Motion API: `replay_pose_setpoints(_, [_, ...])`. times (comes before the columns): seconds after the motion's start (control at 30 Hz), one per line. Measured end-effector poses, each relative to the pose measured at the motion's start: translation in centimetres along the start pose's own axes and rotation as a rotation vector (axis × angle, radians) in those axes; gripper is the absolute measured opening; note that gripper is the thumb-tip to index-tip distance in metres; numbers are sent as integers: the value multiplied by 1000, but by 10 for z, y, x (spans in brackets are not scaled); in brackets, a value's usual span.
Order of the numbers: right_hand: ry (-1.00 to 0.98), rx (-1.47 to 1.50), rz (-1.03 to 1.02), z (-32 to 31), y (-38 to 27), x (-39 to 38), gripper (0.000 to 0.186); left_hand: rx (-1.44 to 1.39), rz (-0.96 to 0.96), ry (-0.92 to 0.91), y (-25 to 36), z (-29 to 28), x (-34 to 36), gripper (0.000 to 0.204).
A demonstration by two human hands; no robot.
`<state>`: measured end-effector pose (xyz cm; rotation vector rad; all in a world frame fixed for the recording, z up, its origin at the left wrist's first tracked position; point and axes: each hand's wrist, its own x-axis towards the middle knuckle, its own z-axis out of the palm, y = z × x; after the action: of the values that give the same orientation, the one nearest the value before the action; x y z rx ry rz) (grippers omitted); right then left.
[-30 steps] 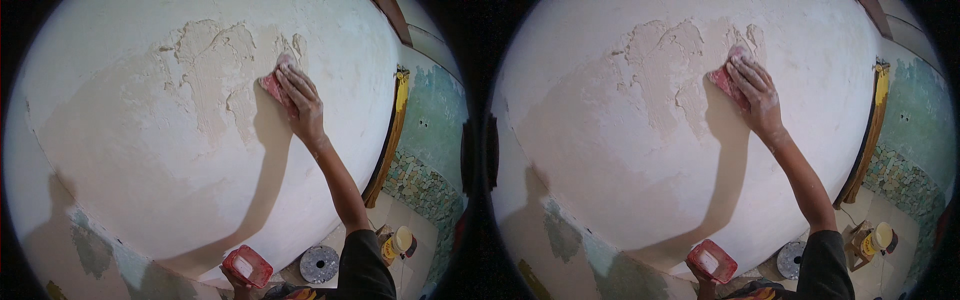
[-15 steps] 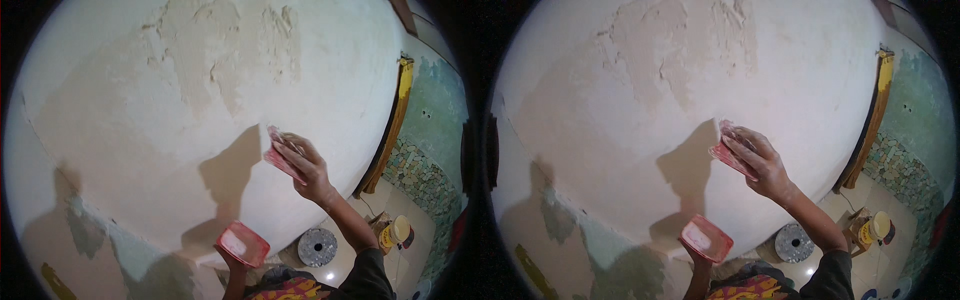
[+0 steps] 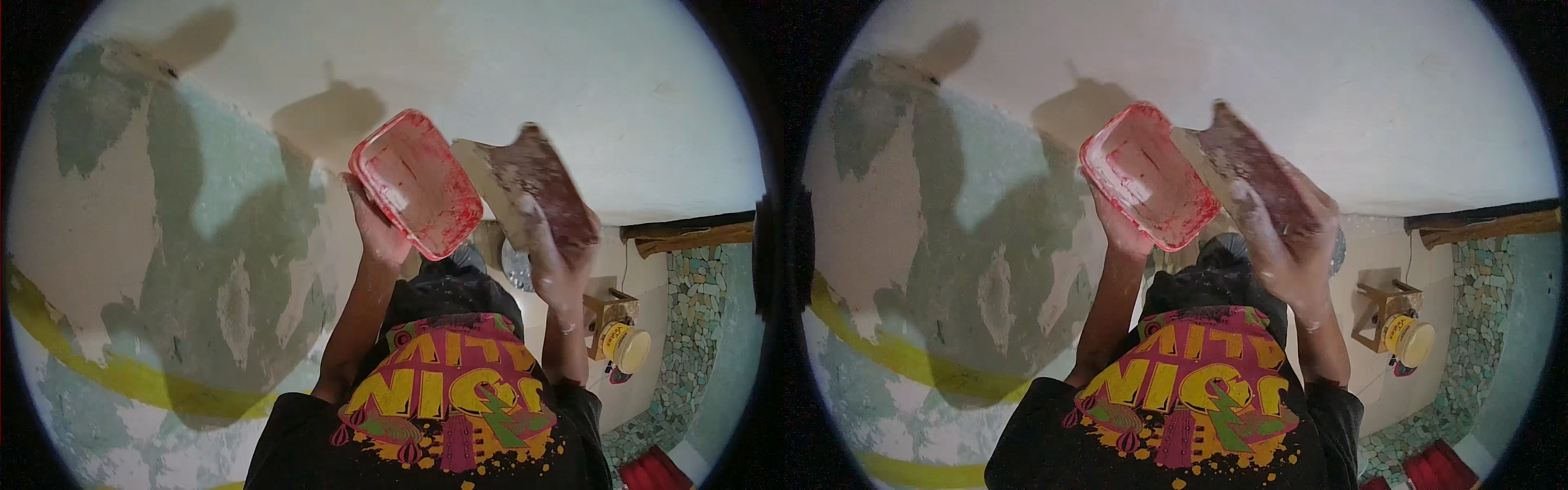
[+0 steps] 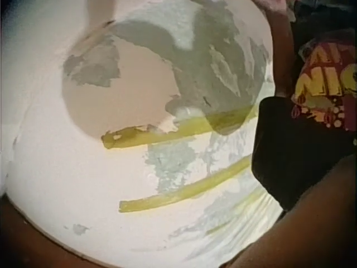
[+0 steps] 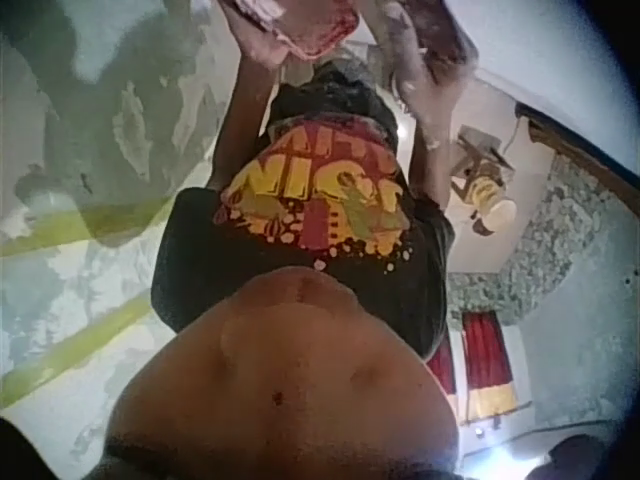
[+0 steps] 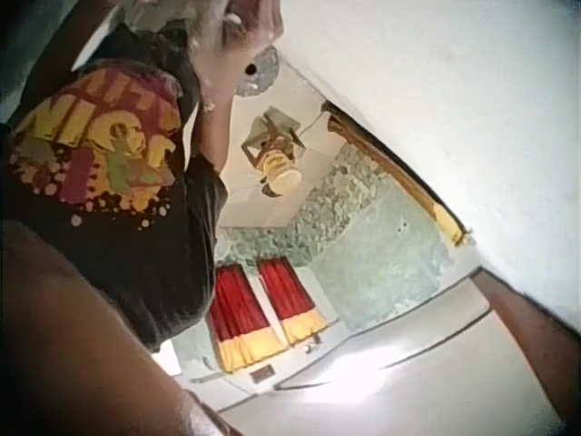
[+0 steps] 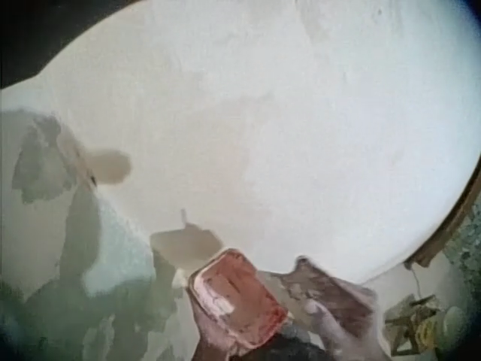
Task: Applying and smoothing plaster on a wall surface using a spatula.
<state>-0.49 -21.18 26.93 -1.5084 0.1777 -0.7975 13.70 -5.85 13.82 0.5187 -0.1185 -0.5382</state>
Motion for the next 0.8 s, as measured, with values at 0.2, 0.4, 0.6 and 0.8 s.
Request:
replay_pose_setpoints(0.2, [-369, -480, -290, 1, 24, 1, 45, 220, -68, 57, 14, 1, -28, 79])
replay_pose_setpoints(0.4, [-557, -623, -351, -1, 35, 1, 44, 424, -22, -41, 17, 23, -41, 72])
replay_pose_setpoints(0.6, [-701, -677, -225, 6, 41, -10, 47, 487, -39, -103, 11, 6, -33, 74])
replay_pose_setpoints(0.8, [-797, -481, 64, -5, 41, 0, 42, 250, -54, 94, 4, 18, -28, 62])
